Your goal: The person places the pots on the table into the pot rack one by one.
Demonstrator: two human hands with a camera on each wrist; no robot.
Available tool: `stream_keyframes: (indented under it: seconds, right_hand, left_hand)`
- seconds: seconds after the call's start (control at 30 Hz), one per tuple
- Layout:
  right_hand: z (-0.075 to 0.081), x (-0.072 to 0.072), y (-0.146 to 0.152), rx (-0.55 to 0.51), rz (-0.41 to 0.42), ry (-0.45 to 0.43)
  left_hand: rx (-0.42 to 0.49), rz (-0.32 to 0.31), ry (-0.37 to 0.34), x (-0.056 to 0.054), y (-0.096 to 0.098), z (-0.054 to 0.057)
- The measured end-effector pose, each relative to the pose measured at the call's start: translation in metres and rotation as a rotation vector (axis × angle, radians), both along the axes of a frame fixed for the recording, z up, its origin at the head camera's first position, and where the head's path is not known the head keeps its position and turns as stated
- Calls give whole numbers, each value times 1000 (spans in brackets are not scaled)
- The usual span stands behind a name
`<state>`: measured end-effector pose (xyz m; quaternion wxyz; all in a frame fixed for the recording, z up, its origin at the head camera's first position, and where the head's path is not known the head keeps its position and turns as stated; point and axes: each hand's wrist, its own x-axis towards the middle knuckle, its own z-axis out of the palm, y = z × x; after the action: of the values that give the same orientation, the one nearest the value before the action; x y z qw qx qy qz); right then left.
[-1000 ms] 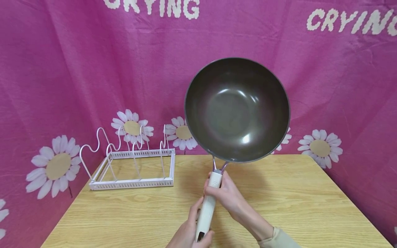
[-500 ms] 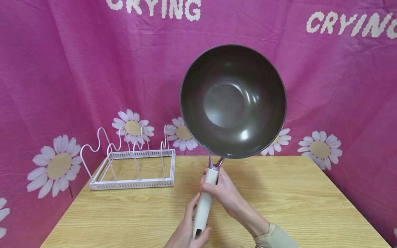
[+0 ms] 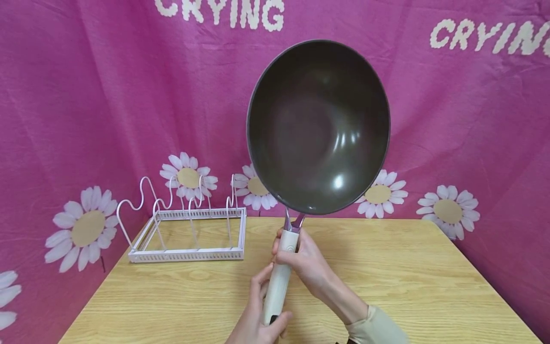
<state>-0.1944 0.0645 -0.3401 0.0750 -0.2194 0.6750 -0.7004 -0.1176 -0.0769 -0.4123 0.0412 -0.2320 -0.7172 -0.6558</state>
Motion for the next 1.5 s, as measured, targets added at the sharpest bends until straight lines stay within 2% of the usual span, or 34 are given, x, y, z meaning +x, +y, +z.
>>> stream_keyframes:
  seconds: [0.17,0.33,0.4,0.6,0.7,0.77,0.87,1.13,1.5]
  right_hand:
    - [5,-1,-4,-6,26,8]
    - [10,1,-7,32,26,20]
    - [12,2,-9,54,22,41]
    - [17,2,-17,101,10,117]
    - [19,3,-22,126,0,155]
    - [22,3,-25,138,-5,179]
    - [27,5,-28,157,-3,207]
    - [37,6,-32,192,19,244]
    - [45,3,-40,196,139,282]
  left_hand:
    - [-28,141,116,-1,3,-3]
    - [-51,239,357,-2,9,-11]
    - [-67,284,427,-2,11,-14]
    - [-206,516,452,3,12,-16]
    - [-257,591,506,2,9,-15]
    - [-265,610,559,0,6,-14]
    - [-254,612,600,-4,3,-11]
    - [-189,621,539,-3,2,-6]
    - [-41,575,558,-3,-2,-3]
